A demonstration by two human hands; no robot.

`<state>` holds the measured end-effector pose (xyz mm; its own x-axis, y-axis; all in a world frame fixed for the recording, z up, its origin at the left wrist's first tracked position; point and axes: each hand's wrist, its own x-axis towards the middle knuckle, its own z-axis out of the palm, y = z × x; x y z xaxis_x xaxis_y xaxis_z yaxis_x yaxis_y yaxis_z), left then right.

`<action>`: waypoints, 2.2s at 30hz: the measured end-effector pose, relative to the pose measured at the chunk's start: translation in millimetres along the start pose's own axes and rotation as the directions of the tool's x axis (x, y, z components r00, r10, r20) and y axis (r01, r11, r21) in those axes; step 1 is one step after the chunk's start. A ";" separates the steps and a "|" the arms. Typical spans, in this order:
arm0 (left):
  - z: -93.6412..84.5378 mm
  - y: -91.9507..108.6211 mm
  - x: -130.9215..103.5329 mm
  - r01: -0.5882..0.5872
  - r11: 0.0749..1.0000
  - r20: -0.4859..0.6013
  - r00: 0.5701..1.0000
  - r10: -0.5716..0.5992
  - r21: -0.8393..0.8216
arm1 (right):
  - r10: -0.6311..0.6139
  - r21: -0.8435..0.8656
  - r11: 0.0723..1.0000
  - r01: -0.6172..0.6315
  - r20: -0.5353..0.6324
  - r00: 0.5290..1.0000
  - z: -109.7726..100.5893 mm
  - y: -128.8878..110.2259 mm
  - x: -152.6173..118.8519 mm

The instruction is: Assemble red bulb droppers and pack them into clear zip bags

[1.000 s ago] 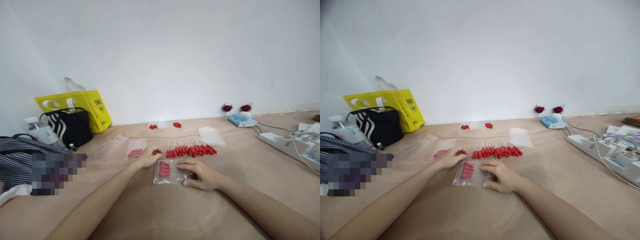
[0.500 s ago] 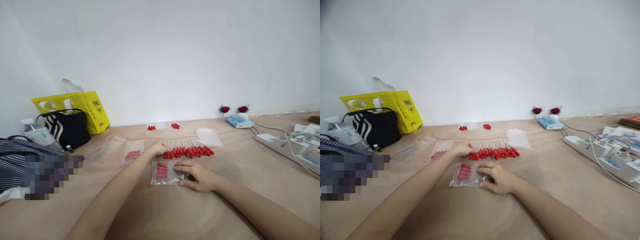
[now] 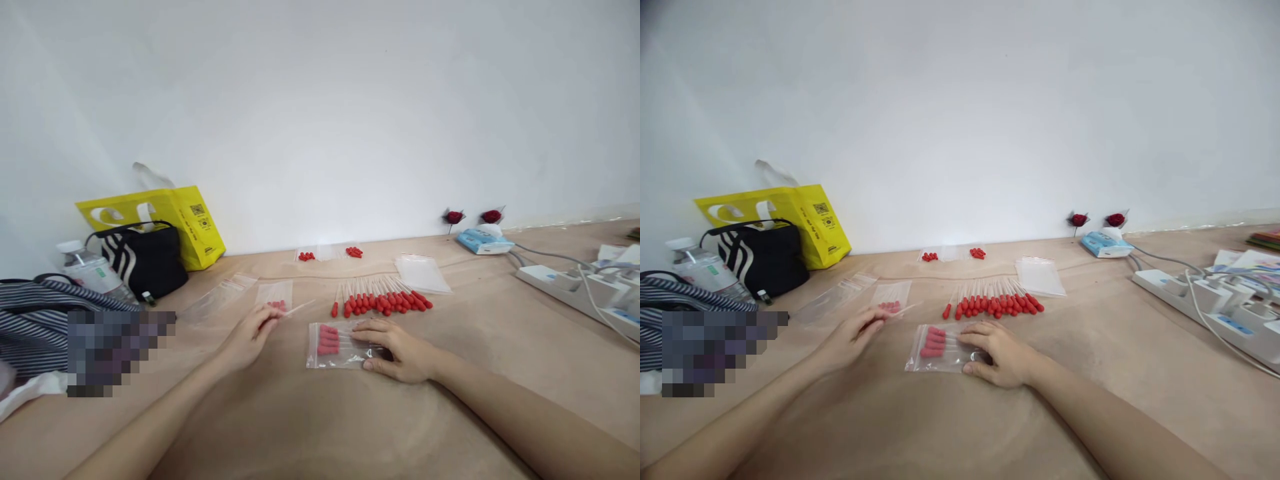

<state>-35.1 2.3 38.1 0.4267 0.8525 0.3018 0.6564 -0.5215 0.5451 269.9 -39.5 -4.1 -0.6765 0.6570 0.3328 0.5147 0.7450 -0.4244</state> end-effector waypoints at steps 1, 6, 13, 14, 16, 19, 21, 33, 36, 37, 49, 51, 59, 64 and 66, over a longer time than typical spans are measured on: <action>-3.6 -4.1 -14.0 -0.030 0.999 0.004 1.000 0.030 0.038 | 0.003 -0.002 1.000 -0.003 0.000 1.000 -0.1 -0.4 0.0; -10.9 -9.1 -56.5 -0.043 0.990 0.002 0.999 0.043 0.131 | 0.005 -0.011 1.000 -0.005 -0.011 1.000 -0.1 -0.8 -0.2; -8.1 0.6 -57.0 -0.071 0.988 0.041 0.997 0.066 0.137 | 0.006 -0.015 1.000 -0.006 -0.015 1.000 1.5 1.3 -1.1; -7.1 2.0 -56.0 -0.087 0.987 0.053 0.995 0.081 0.134 | 0.010 -0.016 1.000 -0.010 -0.012 1.000 1.5 1.3 -1.1; -4.4 5.0 -54.4 -0.119 0.986 0.076 0.991 0.110 0.120 | 0.013 -0.021 1.000 -0.013 -0.001 1.000 1.2 1.0 -1.1; 1.1 11.4 -51.2 -0.146 0.986 0.103 0.985 0.137 0.085 | 0.011 -0.024 1.000 -0.011 0.001 1.000 0.6 0.6 -1.1; 6.2 16.9 -47.8 -0.148 0.987 0.112 0.984 0.142 0.054 | 0.012 -0.020 1.000 -0.012 -0.007 1.000 0.5 0.5 -1.1; 39.2 26.7 -26.7 0.237 0.801 0.283 0.955 -0.088 -0.550 | 0.009 -0.028 1.000 -0.009 -0.006 1.000 0.8 0.1 -1.2; 31.2 21.8 -28.8 0.293 0.761 0.378 0.923 -0.068 -0.579 | 0.004 -0.025 1.000 -0.004 -0.003 1.000 0.6 -0.3 -1.2; 29.5 21.0 -29.2 0.292 0.768 0.384 0.921 -0.066 -0.570 | 0.004 -0.026 1.000 -0.004 -0.003 1.000 0.6 -0.4 -1.2; 50.6 25.7 -9.2 0.260 0.850 0.294 0.947 -0.132 -0.458 | 0.017 -0.012 1.000 -0.017 -0.013 1.000 2.4 2.3 -2.0; 52.1 25.1 -8.9 0.283 0.865 0.284 0.943 -0.172 -0.414 | 0.015 -0.011 1.000 -0.015 -0.017 1.000 2.7 2.1 -2.4; 62.5 31.8 -9.9 0.297 0.910 0.234 0.944 -0.234 -0.290 | -0.025 0.005 1.000 0.025 -0.012 1.000 2.3 1.3 -2.8; 53.2 26.9 -7.9 0.294 0.869 0.303 0.936 -0.178 -0.398 | -0.035 0.006 0.999 0.035 0.012 0.999 1.7 1.2 -2.1; 46.7 22.2 -7.0 0.260 0.845 0.272 0.952 -0.142 -0.468 | -0.043 0.007 0.999 0.043 0.012 0.999 1.2 0.3 -2.0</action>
<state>5.5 -16.9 11.5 0.4818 0.8763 -0.0031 0.3747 -0.2028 0.9047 270.8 -40.8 -5.9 -0.7043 0.6230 0.3405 0.4818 0.7716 -0.4153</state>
